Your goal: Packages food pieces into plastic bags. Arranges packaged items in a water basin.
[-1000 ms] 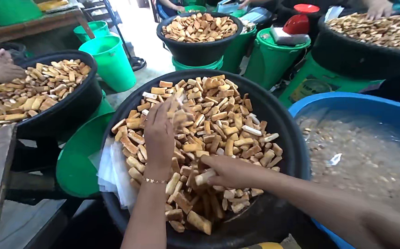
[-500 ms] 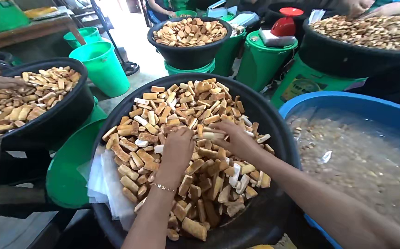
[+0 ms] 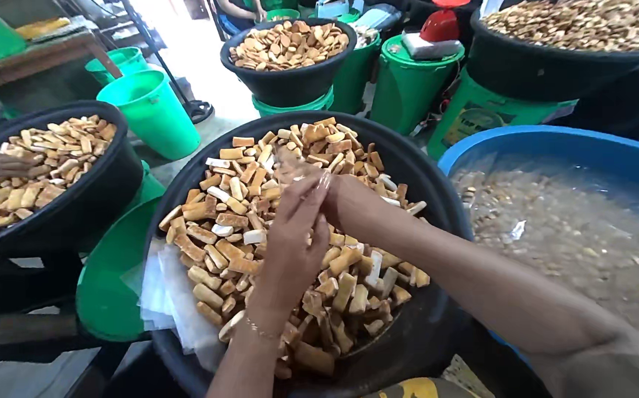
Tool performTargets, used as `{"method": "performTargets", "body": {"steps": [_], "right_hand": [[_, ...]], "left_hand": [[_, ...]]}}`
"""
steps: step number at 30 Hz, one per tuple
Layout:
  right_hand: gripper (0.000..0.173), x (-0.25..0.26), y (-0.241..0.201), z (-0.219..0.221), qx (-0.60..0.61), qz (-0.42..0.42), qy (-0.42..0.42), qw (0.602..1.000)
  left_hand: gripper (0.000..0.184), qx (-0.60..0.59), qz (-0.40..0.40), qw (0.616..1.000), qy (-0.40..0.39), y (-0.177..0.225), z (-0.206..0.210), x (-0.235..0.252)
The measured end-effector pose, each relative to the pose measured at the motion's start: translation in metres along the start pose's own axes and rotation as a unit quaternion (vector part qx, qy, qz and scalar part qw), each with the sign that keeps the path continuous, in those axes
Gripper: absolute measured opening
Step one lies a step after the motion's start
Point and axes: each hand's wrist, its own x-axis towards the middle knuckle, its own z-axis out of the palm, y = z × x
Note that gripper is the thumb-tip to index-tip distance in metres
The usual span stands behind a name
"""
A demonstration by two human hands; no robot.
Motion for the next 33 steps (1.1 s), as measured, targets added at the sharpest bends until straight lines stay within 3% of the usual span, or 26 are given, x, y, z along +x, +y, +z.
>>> {"method": "performTargets", "body": {"steps": [2, 5, 7, 9, 11, 12, 13, 15, 16, 18, 21, 23, 25, 28, 31, 33], "right_hand": [[0.022, -0.002, -0.001, -0.009, 0.010, -0.053, 0.027, 0.998], [0.036, -0.004, -0.005, -0.013, 0.064, -0.145, 0.083, 0.984], [0.036, -0.004, -0.012, 0.001, 0.086, -0.194, 0.101, 0.972], [0.032, -0.007, -0.012, 0.022, 0.140, -0.220, 0.162, 0.952], [0.023, -0.015, -0.008, 0.042, 0.170, -0.179, 0.201, 0.948], [0.022, -0.021, -0.006, 0.049, 0.147, -0.134, 0.146, 0.969], [0.028, -0.025, -0.006, 0.053, 0.099, -0.089, 0.031, 0.991], [0.041, -0.021, 0.000, 0.075, -0.040, -0.072, -0.159, 0.984], [0.038, -0.021, 0.006, 0.088, -0.085, -0.090, -0.183, 0.975], [0.025, -0.022, 0.018, 0.095, -0.085, -0.123, -0.135, 0.980], [0.020, -0.030, 0.020, 0.063, 0.077, -0.140, 0.109, 0.981], [0.019, -0.033, 0.017, 0.039, 0.193, -0.169, 0.277, 0.926], [0.020, -0.032, 0.013, 0.023, 0.222, -0.192, 0.355, 0.887], [0.016, -0.016, 0.012, 0.027, 0.148, -0.200, 0.368, 0.896], [0.025, -0.009, 0.013, 0.031, 0.110, -0.214, 0.246, 0.939], [0.025, -0.011, 0.018, 0.033, 0.143, -0.209, 0.223, 0.941]], "left_hand": [[0.030, -0.107, -0.023, 0.992, 0.070, -0.014, -0.022, 0.003], [0.049, -0.288, -0.219, 0.929, 0.078, -0.040, -0.043, 0.006], [0.026, -0.395, -0.324, 0.856, 0.081, -0.046, -0.033, 0.006], [0.029, -0.426, -0.358, 0.823, 0.116, -0.051, -0.028, 0.005], [0.027, -0.413, -0.399, 0.795, 0.193, -0.064, -0.034, 0.003], [0.025, -0.413, -0.422, 0.770, 0.242, -0.072, -0.037, 0.003], [0.024, -0.420, -0.438, 0.742, 0.285, -0.079, -0.041, 0.002], [0.025, -0.434, -0.451, 0.709, 0.324, -0.087, -0.044, 0.001], [0.028, -0.438, -0.455, 0.704, 0.324, -0.087, -0.044, 0.001], [0.031, -0.447, -0.455, 0.707, 0.305, -0.085, -0.044, 0.000], [0.033, -0.422, -0.460, 0.727, 0.286, -0.081, -0.039, 0.000], [0.036, -0.417, -0.458, 0.735, 0.274, -0.077, -0.034, 0.002], [0.038, -0.426, -0.448, 0.746, 0.246, -0.067, -0.026, 0.004], [0.042, -0.446, -0.439, 0.757, 0.188, -0.047, -0.012, 0.008], [0.042, -0.454, -0.446, 0.751, 0.178, -0.032, -0.005, 0.009], [0.038, -0.425, -0.436, 0.765, 0.208, -0.038, -0.009, 0.006]]}}
